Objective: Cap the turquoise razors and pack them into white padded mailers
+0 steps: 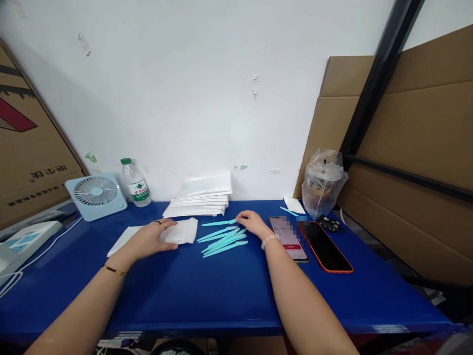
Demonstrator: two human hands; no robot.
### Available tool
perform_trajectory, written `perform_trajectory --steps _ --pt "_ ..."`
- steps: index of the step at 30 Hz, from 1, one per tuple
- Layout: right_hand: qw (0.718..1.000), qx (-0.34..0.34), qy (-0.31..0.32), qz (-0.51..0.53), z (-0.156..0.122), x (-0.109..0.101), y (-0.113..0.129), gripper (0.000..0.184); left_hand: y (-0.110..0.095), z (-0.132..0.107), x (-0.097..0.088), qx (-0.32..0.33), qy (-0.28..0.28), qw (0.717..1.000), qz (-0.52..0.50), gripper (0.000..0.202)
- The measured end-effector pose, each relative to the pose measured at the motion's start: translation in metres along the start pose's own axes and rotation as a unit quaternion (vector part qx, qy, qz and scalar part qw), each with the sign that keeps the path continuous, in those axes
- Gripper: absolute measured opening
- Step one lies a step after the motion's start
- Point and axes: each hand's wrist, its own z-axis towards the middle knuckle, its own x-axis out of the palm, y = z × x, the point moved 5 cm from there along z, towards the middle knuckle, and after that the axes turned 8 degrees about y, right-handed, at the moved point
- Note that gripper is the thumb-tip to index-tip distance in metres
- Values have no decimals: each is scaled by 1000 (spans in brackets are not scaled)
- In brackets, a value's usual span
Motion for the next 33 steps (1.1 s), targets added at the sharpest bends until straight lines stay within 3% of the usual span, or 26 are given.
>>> perform_trajectory --steps 2,5,9,13,17,22,27,30,33 --pt "1000 -2 10 2 0 3 1 24 -18 9 -4 31 -47 997 -47 54" --pt "999 -13 20 24 -3 4 4 25 -53 36 -5 96 -70 988 -103 43" --pt "995 -37 7 90 -3 4 5 27 -80 75 14 94 -2 981 -171 33" --pt "994 -27 -30 97 1 0 -1 26 -76 91 27 86 14 975 -207 26" --pt "993 26 -59 97 4 -5 -11 26 -63 92 34 77 8 974 -211 26" --pt "999 29 -34 26 5 -3 -12 25 -61 94 41 80 -12 978 -194 22" --pt "1000 -4 -1 23 4 0 -5 22 -68 87 32 95 -68 977 -176 25" --pt "999 -19 30 19 4 3 -1 22 -79 81 28 121 -53 981 -144 27" --pt "999 -25 22 6 4 1 -1 23 -87 79 30 125 -22 985 -116 21"
